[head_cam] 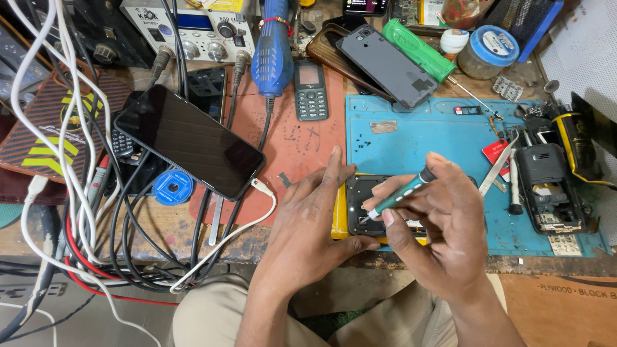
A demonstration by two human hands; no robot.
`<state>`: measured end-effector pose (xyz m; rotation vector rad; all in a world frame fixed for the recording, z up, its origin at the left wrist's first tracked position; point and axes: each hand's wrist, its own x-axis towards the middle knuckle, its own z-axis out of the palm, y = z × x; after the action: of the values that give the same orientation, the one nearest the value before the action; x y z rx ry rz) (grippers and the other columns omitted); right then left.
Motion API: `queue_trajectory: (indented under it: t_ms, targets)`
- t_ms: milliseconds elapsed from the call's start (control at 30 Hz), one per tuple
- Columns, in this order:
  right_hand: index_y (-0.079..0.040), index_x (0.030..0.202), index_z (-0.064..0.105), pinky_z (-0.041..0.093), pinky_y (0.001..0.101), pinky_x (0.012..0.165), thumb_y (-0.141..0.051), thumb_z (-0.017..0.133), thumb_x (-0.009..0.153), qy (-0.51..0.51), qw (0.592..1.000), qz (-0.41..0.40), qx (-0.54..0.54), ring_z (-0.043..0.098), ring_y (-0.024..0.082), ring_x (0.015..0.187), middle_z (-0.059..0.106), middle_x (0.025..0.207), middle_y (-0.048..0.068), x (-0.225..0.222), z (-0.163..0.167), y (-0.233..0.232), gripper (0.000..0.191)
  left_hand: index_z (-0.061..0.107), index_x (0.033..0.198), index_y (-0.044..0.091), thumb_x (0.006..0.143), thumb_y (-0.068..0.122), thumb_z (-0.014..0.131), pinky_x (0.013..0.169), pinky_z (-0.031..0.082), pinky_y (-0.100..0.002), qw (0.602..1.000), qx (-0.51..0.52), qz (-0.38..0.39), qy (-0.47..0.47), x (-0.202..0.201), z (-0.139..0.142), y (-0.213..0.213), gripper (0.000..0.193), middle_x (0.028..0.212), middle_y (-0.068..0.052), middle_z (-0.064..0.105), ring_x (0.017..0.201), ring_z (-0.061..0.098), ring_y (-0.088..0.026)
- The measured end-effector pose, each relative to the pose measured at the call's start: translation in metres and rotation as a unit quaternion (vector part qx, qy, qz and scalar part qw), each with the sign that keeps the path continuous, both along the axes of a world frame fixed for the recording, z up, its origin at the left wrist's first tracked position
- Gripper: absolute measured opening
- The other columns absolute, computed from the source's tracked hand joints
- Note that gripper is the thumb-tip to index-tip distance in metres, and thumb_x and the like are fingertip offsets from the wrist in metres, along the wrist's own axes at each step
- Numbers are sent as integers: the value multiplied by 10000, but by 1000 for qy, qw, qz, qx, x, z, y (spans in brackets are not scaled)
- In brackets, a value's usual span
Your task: The person pries open the back cover of a smartphone, unscrews internal screws with a screwdriver, and handles the phone's internal components and a replacement screen protector package on a cluttered repair workbench.
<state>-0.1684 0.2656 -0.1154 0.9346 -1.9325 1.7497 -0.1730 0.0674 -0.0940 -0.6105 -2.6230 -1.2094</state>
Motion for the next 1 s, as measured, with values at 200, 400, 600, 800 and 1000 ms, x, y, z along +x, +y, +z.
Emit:
queue_trajectory:
  t_ms: [200, 400, 600, 800, 1000]
  targets:
    - [-133, 1608, 245, 636, 377, 965, 110, 621, 990, -3, 1000, 2, 20, 726, 243, 1082, 654, 1272, 213, 3, -1, -3, 764, 185, 1568, -66, 596, 302, 954, 1100, 362, -475, 1000, -2, 2, 2, 0, -3, 0, 1293, 1424, -145, 608, 1339, 511, -370]
    - [-127, 1480, 383, 608, 338, 879, 7, 787, 887, 122, 984, -67, 107, 707, 225, 1054, 664, 1178, 167, 2, 7, -7, 730, 183, 1590, -72, 620, 206, 911, 1101, 378, -474, 999, -34, 6, 34, -1, -6, -2, 1244, 1434, -140, 622, 1343, 527, -368]
    - [-96, 1446, 508, 638, 298, 844, 30, 765, 936, 77, 991, -43, 104, 751, 200, 1005, 720, 1181, 127, 7, 22, -7, 585, 201, 1563, -76, 642, 291, 935, 1080, 380, -486, 1000, -9, 4, 29, 0, -7, -1, 1233, 1404, -159, 626, 1320, 534, -371]
    - [-49, 1395, 478, 621, 322, 825, 30, 692, 903, 49, 988, -73, 124, 722, 205, 958, 711, 1136, 131, 12, 29, -14, 542, 203, 1579, -74, 633, 199, 894, 1087, 394, -476, 999, -12, 4, 42, 2, -9, -2, 1203, 1419, -146, 632, 1330, 541, -364]
    - [-87, 1440, 449, 587, 308, 808, 12, 740, 931, 82, 985, -85, 126, 685, 183, 943, 680, 1181, 137, 10, 22, -19, 595, 186, 1567, -73, 664, 185, 890, 1066, 389, -488, 998, -27, 4, 49, 0, -10, -2, 1174, 1404, -157, 620, 1318, 526, -381]
